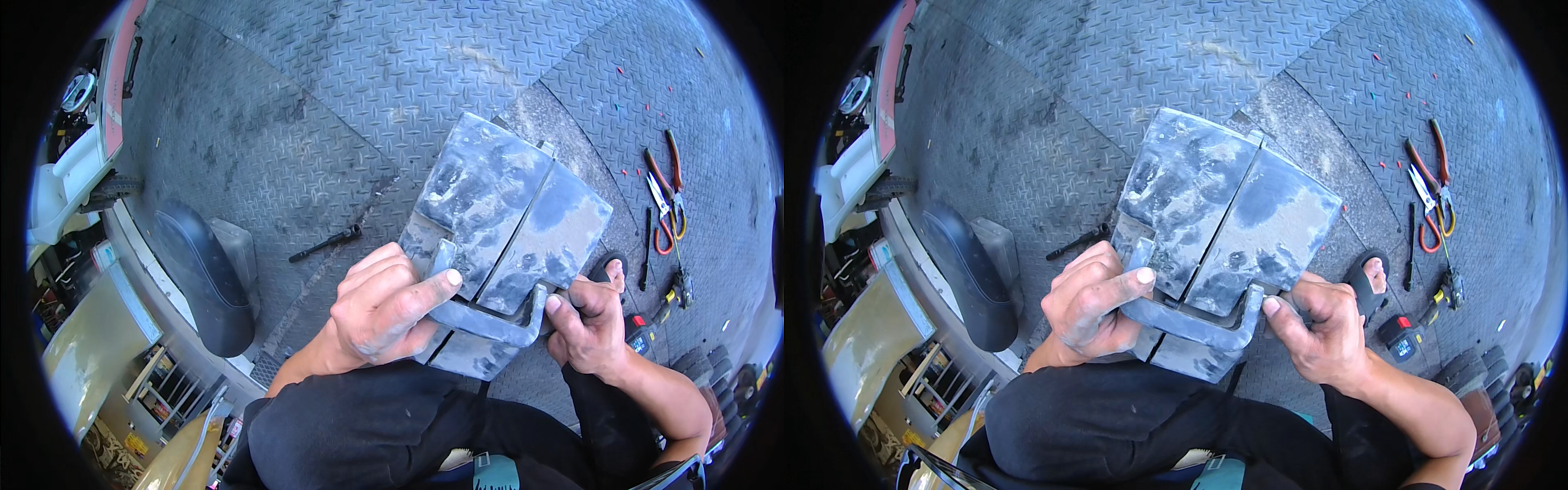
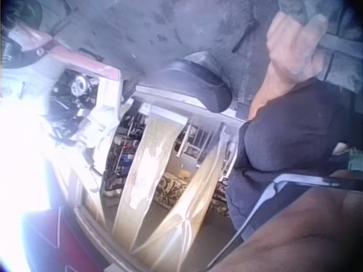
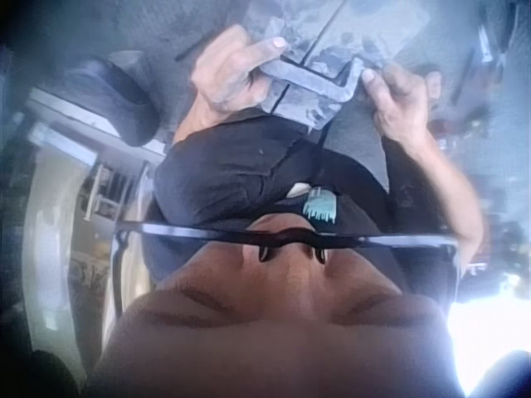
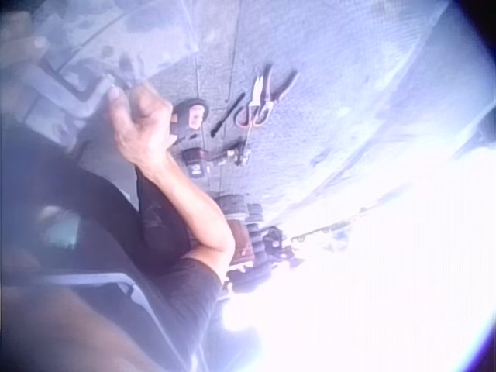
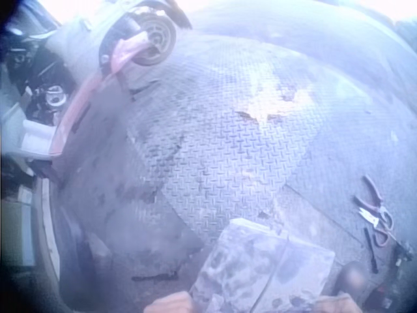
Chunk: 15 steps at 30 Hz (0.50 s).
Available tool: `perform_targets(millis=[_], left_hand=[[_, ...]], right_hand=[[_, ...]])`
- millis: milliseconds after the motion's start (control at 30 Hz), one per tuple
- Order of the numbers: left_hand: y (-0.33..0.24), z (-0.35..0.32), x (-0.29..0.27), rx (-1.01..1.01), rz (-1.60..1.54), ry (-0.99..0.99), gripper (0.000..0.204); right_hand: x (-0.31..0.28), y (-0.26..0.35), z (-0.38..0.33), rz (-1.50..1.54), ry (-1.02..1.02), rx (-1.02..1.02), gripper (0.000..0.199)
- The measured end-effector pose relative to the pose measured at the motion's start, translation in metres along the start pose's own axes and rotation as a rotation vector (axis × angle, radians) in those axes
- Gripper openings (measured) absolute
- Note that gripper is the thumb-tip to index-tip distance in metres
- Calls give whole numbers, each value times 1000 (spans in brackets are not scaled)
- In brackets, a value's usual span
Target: The person assembles a battery pack by hand, inserting metal strips and securing them with a cordless drill. The person then places the assembled battery pack into the under-seat compartment of a scooter.
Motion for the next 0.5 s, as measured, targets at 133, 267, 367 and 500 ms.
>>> perform_targets(millis=[133, 267, 367, 500], left_hand=[[0, 17, 1, -51, 1, 58, 48], [6, 37, -4, -279, -76, 227, 53], [25, 23, -2, -853, 1, 413, 42], [10, 33, -1, -832, 186, 418, 43]], right_hand=[[-2, -6, -1, 44, -5, 54, 30], [-2, -6, 1, 53, 26, -53, 29], [-1, -12, 2, 161, 46, -70, 27], [-1, -15, 3, 203, 62, -147, 28]])
Point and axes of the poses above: each hand's wrist, its own z-axis towards the middle knuckle, its own x-axis out of the palm, y = z × x, the point moved 8 cm from there along z, towards the middle knuckle, and after that the axes turned 8 degrees about z, right-handed, at the moved point
